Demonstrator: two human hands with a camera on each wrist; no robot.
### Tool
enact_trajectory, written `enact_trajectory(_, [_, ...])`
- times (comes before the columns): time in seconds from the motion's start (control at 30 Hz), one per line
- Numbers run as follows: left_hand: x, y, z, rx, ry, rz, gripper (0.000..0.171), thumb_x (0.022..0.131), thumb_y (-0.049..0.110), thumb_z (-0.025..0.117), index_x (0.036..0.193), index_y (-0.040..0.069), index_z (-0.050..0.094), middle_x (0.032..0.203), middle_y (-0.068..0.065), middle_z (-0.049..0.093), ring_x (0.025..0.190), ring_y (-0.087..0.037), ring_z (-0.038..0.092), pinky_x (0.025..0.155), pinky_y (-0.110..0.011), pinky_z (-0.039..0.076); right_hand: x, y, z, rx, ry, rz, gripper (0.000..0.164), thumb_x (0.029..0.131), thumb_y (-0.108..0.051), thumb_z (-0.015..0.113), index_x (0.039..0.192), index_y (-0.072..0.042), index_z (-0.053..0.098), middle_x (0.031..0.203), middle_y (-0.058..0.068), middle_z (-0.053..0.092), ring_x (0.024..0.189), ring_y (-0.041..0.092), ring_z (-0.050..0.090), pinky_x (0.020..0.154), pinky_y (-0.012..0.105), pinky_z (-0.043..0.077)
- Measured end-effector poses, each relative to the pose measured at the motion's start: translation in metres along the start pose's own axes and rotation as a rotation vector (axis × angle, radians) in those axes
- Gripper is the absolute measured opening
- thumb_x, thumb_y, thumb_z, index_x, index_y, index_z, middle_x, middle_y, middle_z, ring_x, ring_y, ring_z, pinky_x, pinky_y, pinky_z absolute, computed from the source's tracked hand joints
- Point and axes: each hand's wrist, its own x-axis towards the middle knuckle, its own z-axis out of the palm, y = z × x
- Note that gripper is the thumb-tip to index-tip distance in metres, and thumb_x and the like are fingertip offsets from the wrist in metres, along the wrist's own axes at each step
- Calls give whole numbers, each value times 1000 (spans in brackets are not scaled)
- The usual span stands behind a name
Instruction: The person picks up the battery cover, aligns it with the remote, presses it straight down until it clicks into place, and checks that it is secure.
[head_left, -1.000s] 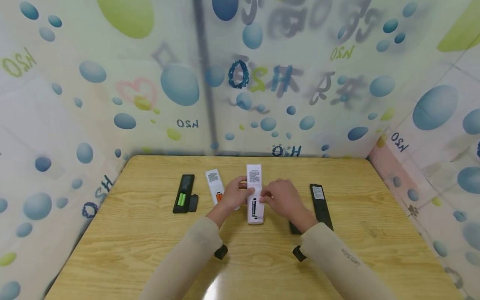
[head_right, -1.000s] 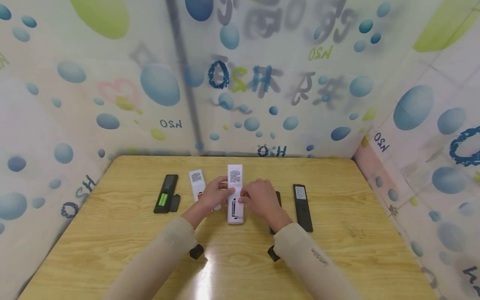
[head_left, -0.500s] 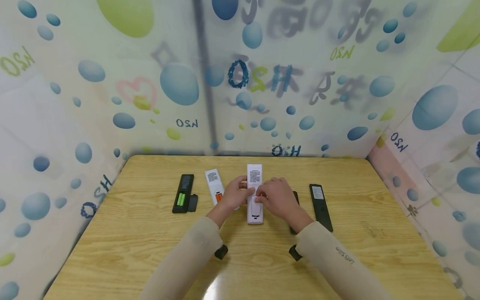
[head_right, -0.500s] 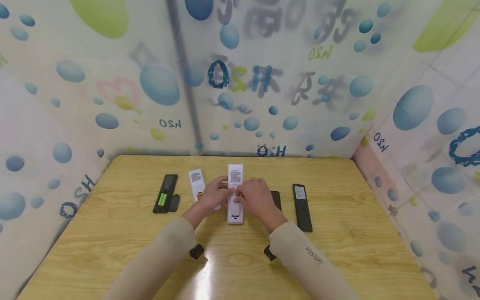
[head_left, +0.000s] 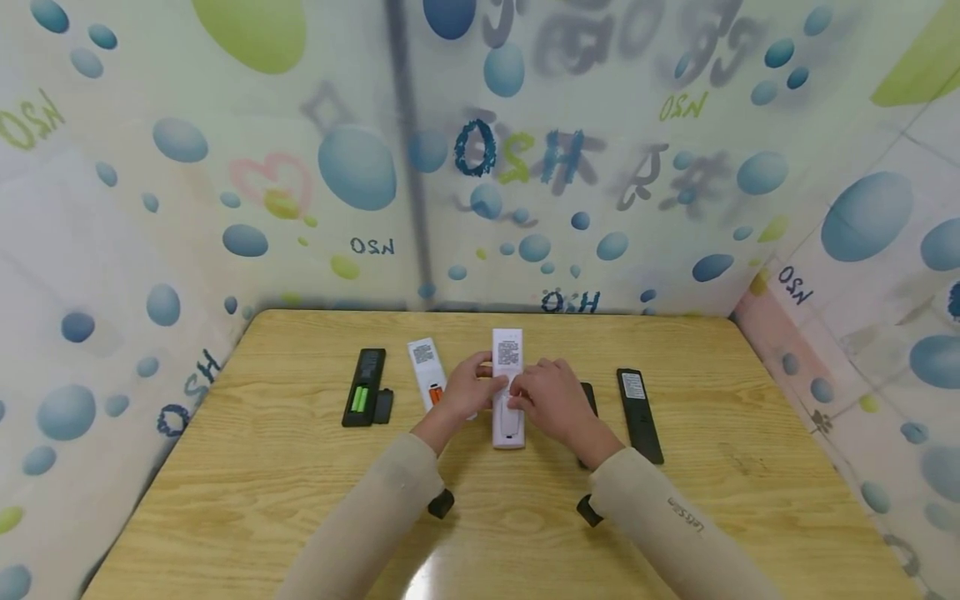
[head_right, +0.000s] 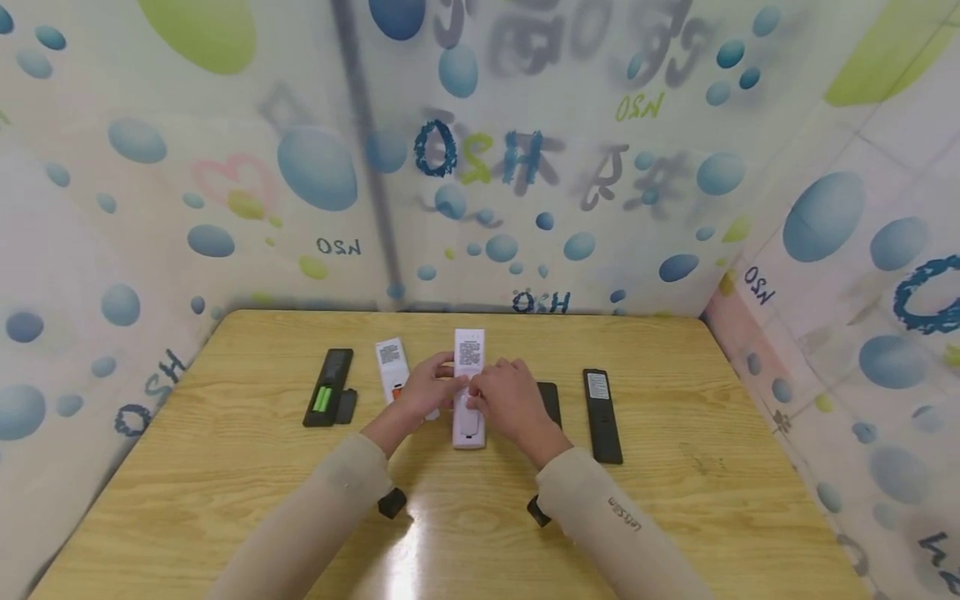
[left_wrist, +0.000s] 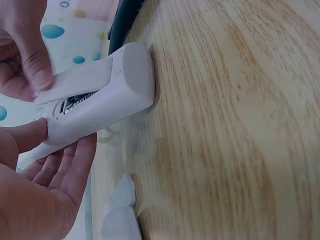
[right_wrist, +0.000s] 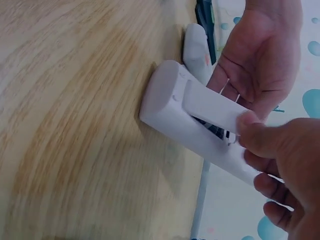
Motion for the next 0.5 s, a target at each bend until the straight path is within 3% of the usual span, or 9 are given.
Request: enact_trajectory(0.5, [0,0,1,-26,3,0,46,93,11,65,137,8,51,122,-19,63,94,-23,65,69,-33,61,-2,0,4,-19,16,-6,16,84,-39,74,88,-23,74,84,-11,70,78,11,47,84,32,40])
